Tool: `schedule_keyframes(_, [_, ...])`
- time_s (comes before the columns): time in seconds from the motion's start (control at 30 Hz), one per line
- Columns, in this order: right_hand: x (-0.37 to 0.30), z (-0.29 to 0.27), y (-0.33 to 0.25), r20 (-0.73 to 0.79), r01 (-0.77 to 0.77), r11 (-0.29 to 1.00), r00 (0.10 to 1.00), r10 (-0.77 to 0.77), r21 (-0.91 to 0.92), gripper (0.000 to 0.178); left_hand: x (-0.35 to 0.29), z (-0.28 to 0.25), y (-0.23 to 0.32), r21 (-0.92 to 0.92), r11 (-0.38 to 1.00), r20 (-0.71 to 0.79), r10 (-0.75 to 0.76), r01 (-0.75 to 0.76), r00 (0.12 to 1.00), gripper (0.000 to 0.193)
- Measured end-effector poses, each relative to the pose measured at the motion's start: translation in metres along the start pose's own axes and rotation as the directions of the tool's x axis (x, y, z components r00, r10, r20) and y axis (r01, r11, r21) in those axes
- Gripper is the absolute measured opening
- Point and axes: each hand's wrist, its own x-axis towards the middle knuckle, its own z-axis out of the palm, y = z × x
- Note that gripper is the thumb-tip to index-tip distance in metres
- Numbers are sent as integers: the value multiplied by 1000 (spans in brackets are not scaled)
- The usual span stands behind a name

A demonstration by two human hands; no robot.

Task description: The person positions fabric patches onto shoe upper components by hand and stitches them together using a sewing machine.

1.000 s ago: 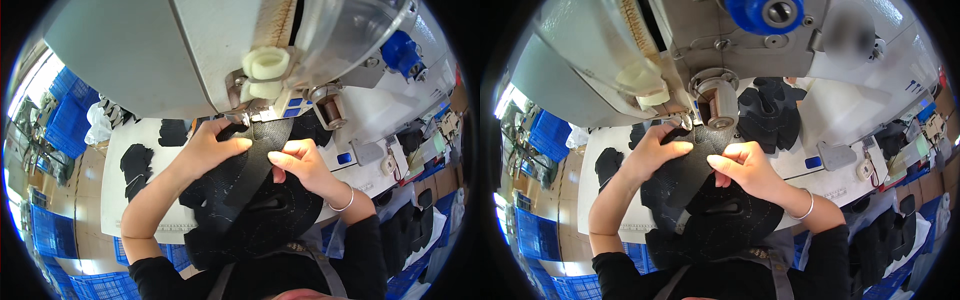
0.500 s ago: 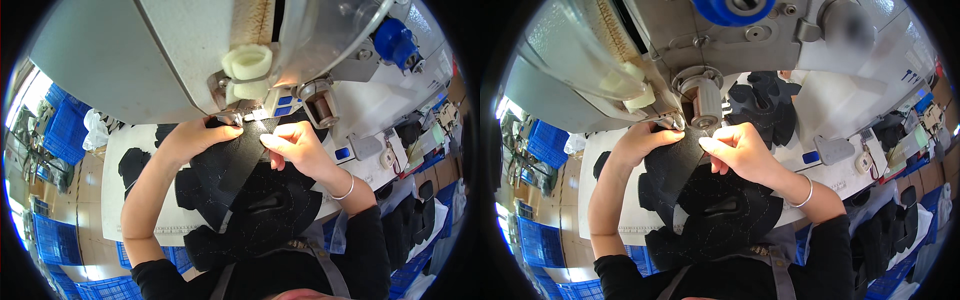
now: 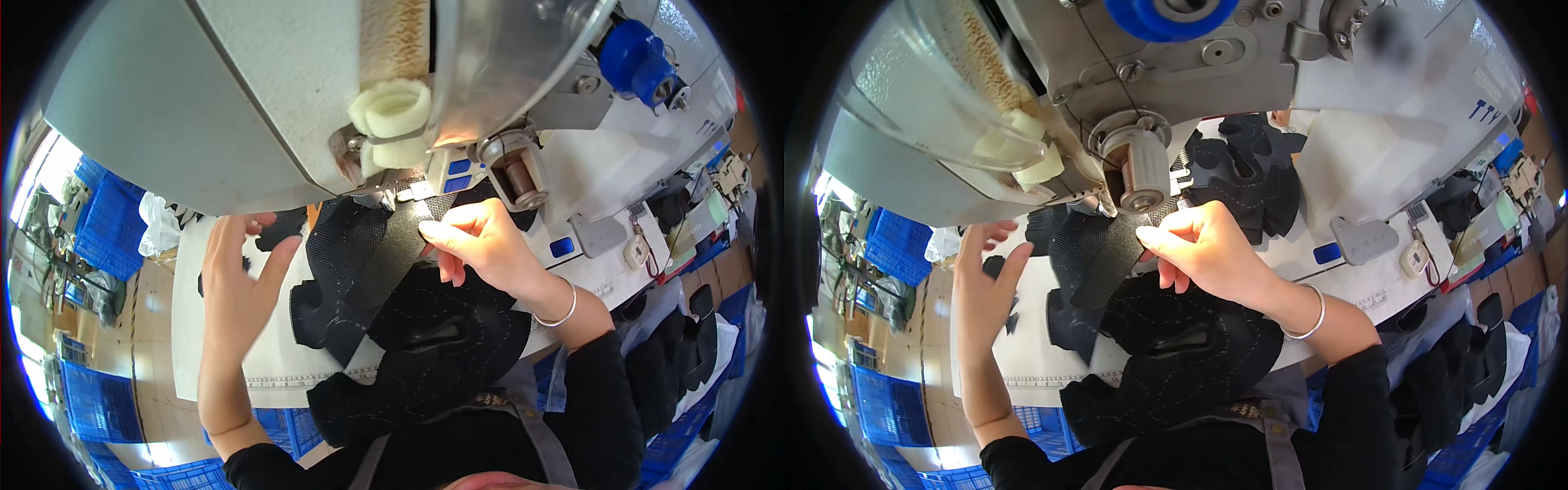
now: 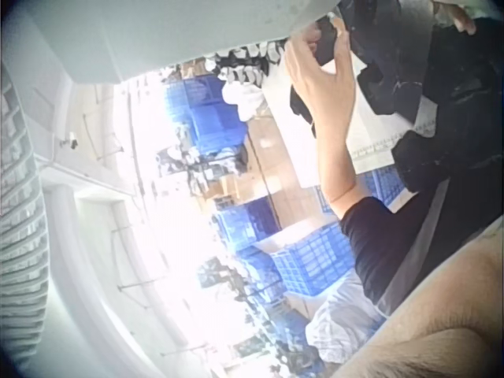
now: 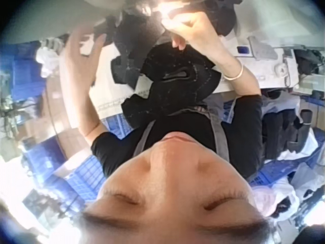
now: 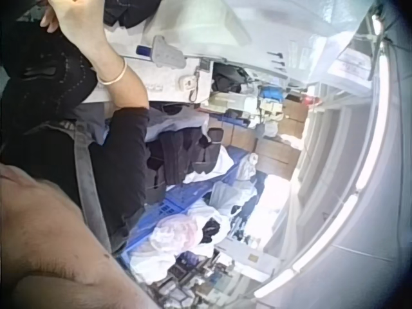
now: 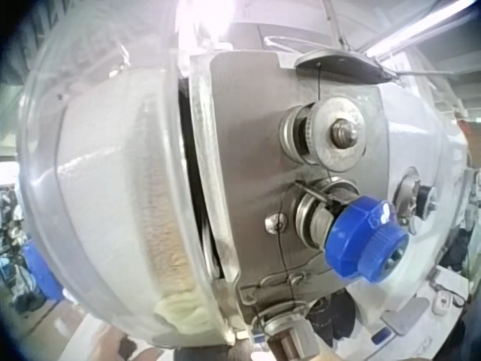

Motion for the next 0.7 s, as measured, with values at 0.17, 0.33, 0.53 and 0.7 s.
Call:
schedule_keyframes(0.17, [-2, 11, 9, 8, 22, 996, 1000, -23, 82, 32, -21, 22, 47, 75, 882, 63, 461, -465, 885, 34])
schedule_keyframes(0.33, [-4, 10, 4, 51, -18, 989, 999, 10, 145, 26, -21, 60, 48, 251, 816, -89, 556, -521, 827, 39])
schedule_keyframes(0.53, [-26, -11, -17, 226, 574, 408, 734, -640, -710, 8, -8, 58, 40, 179, 871, -133, 482, -458, 866, 30])
schedule_keyframes(0.7, [-11, -13, -10, 260, 472, 75, 604, -753, -878, 26, -2, 61, 34, 161, 886, -173, 458, -434, 872, 20])
